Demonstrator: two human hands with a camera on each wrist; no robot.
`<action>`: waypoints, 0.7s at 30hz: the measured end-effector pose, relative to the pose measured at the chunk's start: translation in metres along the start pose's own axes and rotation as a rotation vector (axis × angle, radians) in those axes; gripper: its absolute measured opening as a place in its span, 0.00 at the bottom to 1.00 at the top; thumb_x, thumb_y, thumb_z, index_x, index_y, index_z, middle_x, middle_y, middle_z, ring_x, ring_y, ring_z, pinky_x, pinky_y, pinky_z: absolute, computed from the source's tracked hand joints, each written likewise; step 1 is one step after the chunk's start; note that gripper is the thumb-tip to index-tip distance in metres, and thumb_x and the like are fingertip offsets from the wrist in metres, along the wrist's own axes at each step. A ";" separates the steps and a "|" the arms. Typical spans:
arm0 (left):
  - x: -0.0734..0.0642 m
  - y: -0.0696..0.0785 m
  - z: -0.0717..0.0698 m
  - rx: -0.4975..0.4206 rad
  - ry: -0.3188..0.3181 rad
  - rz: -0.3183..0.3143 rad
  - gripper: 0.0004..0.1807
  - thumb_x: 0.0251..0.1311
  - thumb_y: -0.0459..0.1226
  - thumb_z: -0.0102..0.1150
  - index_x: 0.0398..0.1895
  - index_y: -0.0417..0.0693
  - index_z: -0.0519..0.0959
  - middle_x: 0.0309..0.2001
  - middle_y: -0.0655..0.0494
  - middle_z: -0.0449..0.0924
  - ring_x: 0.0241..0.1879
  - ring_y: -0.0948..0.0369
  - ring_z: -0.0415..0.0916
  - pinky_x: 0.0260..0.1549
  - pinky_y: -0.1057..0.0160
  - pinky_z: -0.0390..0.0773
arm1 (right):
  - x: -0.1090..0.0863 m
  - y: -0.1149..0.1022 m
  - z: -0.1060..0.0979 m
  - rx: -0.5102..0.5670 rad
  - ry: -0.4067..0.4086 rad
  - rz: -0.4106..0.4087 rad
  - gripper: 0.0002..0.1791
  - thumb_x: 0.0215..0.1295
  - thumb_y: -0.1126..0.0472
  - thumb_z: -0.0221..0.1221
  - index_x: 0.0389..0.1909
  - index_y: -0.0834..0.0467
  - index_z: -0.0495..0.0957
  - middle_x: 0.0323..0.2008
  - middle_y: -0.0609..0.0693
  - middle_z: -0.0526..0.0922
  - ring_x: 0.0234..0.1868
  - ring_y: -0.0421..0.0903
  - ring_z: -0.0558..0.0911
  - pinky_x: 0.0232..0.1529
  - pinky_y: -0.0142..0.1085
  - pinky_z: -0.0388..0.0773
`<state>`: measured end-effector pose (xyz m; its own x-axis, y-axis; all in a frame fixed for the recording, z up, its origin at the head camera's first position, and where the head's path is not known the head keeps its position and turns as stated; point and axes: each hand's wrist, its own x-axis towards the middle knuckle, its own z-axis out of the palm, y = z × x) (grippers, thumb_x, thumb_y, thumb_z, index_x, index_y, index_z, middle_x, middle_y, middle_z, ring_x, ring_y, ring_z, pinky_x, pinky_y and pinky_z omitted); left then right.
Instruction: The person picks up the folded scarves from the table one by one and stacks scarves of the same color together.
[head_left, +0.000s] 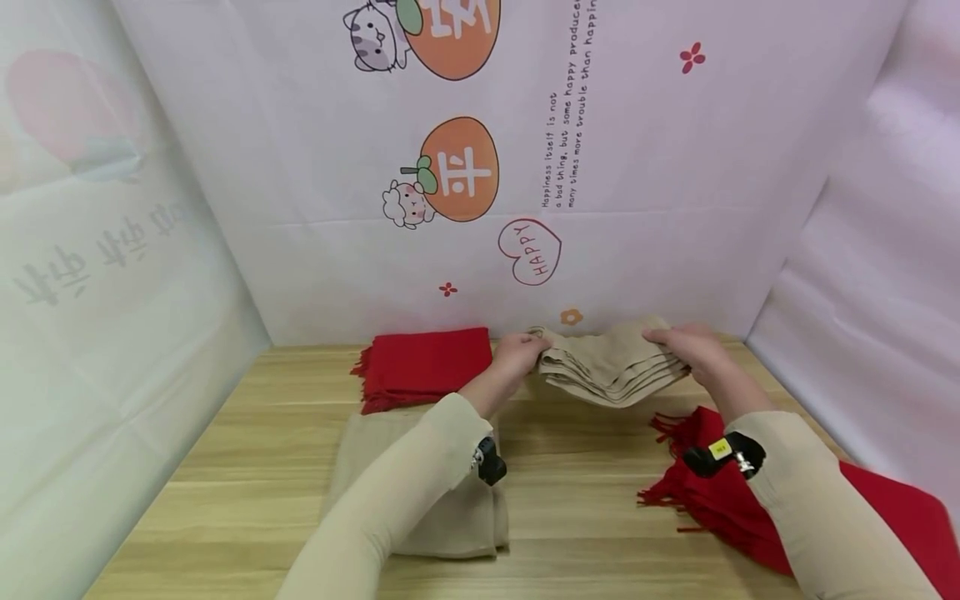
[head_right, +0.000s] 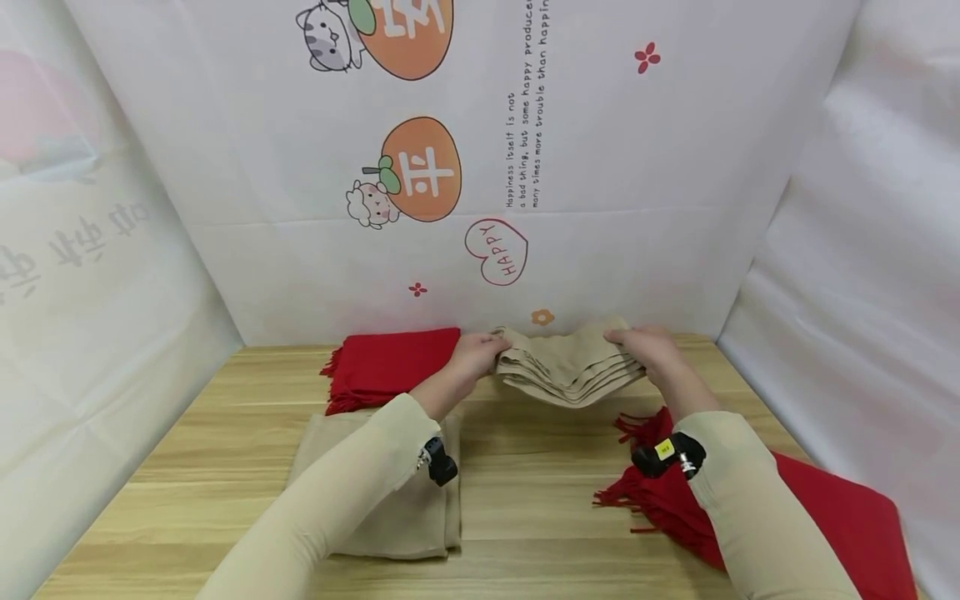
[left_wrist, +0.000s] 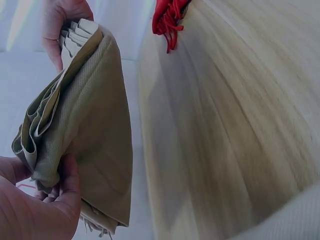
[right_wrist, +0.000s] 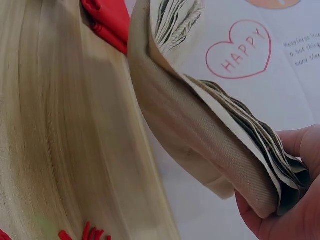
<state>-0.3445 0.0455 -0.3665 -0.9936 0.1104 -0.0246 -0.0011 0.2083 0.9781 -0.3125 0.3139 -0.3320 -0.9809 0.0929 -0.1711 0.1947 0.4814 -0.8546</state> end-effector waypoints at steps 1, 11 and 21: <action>-0.001 0.001 -0.002 0.001 -0.006 0.004 0.13 0.64 0.40 0.60 0.40 0.38 0.85 0.43 0.55 0.78 0.41 0.60 0.69 0.40 0.62 0.73 | -0.002 -0.001 0.000 -0.004 -0.001 -0.005 0.24 0.69 0.43 0.55 0.41 0.64 0.71 0.26 0.47 0.76 0.27 0.44 0.77 0.35 0.40 0.75; -0.013 0.007 -0.023 0.003 0.010 0.049 0.12 0.62 0.39 0.62 0.27 0.39 0.83 0.29 0.60 0.76 0.31 0.64 0.68 0.28 0.67 0.69 | -0.018 -0.013 0.010 -0.017 0.006 -0.072 0.30 0.69 0.43 0.54 0.50 0.69 0.71 0.30 0.50 0.77 0.29 0.44 0.78 0.33 0.38 0.77; -0.024 0.008 -0.048 0.062 0.017 0.038 0.13 0.64 0.43 0.60 0.34 0.42 0.85 0.35 0.57 0.79 0.40 0.60 0.70 0.37 0.63 0.73 | -0.032 -0.026 0.025 0.047 0.024 -0.100 0.35 0.69 0.45 0.56 0.58 0.73 0.68 0.33 0.52 0.78 0.30 0.43 0.79 0.35 0.36 0.78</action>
<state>-0.3264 -0.0023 -0.3483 -0.9945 0.1032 0.0159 0.0429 0.2642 0.9635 -0.2865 0.2772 -0.3167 -0.9950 0.0678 -0.0727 0.0955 0.4482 -0.8888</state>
